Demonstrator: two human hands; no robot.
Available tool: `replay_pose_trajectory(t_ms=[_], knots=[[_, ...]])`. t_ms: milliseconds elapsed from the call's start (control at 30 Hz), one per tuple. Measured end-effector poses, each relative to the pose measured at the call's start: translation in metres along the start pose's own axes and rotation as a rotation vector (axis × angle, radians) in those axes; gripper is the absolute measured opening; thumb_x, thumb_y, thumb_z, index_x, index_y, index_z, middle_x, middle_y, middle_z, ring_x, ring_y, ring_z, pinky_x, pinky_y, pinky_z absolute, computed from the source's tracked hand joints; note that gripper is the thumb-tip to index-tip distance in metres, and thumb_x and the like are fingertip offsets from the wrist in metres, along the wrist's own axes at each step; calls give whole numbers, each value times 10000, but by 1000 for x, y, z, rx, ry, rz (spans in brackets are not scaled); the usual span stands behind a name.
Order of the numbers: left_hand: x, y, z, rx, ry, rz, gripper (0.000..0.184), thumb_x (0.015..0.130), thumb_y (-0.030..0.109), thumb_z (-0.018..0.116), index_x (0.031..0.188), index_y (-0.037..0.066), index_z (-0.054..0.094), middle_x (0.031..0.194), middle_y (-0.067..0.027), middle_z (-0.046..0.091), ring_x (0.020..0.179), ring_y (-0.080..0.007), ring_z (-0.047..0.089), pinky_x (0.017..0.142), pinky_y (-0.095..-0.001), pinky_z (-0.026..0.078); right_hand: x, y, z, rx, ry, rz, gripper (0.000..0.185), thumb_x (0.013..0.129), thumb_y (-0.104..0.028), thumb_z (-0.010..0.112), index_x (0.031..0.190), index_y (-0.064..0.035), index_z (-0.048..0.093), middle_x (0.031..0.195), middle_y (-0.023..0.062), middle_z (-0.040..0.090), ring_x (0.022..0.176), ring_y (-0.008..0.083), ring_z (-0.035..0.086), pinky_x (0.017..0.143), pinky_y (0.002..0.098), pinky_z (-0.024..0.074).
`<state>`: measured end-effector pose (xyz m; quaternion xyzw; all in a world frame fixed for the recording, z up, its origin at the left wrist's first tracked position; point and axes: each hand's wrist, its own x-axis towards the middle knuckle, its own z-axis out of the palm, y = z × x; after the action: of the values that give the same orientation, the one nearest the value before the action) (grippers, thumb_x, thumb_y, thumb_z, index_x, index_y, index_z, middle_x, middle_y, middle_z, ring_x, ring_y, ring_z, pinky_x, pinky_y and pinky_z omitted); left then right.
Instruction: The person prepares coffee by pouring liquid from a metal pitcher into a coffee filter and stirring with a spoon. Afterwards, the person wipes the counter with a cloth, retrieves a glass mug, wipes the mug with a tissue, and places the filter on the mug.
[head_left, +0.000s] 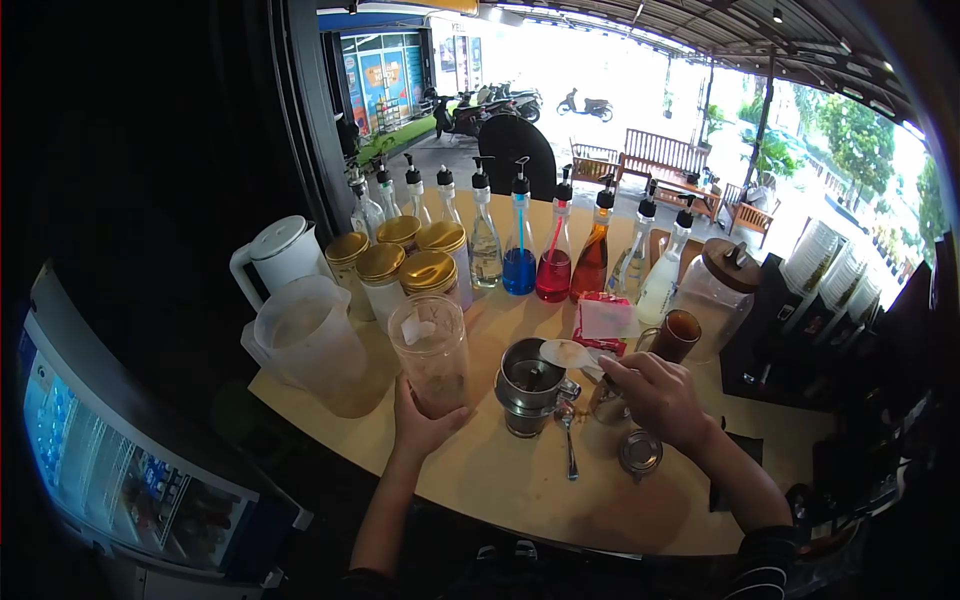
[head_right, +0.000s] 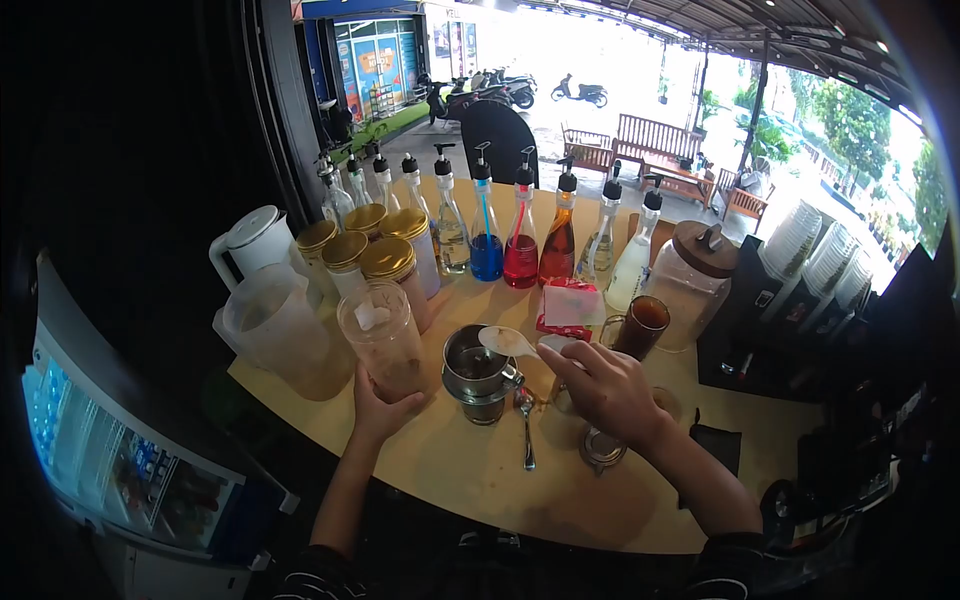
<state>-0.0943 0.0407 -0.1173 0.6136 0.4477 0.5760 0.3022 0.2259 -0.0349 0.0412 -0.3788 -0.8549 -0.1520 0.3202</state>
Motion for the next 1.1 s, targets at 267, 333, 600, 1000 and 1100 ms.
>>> replay_pose_trajectory(t_ms=[267, 333, 600, 1000, 1100], knots=[[-2, -7, -1, 4, 12, 3, 965, 553, 187, 884, 1303, 4, 305, 1235, -156, 461, 1155, -249, 490, 956, -383, 430, 8, -3, 2, -109, -63, -127, 495, 671, -25, 625, 1164, -69, 612, 870, 41, 572, 735, 183, 611, 596, 316, 508], [-1, -5, -3, -26, 8, 12, 979, 554, 190, 883, 1313, 0, 295, 1244, -158, 456, 1161, -250, 486, 964, -384, 425, 18, -5, 4, -152, -73, -181, 516, 683, -44, 619, 1197, -76, 593, 888, 28, 556, 761, 161, 602, 613, 306, 507], [-4, 1, -3, -18, 3, 27, 1030, 559, 188, 872, 1353, -15, 249, 1293, -188, 429, 1205, -271, 457, 991, -400, 409, 117, -38, 36, -215, -39, -291, 426, 722, -94, 643, 1146, -98, 605, 950, 23, 566, 933, 176, 564, 864, 361, 404], [-18, -18, -11, 221, 456, 384, 714, 674, 290, 803, 1224, 2, 450, 1152, -158, 518, 1077, -316, 501, 865, -417, 438, 106, -35, 28, -95, 30, -182, 309, 761, -84, 647, 1070, -97, 642, 1134, 69, 551, 1082, 240, 519, 979, 414, 371], [-31, 13, -5, 298, 310, 614, 509, 725, 219, 760, 1118, 8, 516, 1054, -151, 543, 933, -312, 538, 806, -415, 444, 54, -10, 9, 45, 56, 111, 243, 815, -79, 626, 1058, -76, 632, 1105, 79, 558, 1070, 285, 523, 949, 403, 396]])
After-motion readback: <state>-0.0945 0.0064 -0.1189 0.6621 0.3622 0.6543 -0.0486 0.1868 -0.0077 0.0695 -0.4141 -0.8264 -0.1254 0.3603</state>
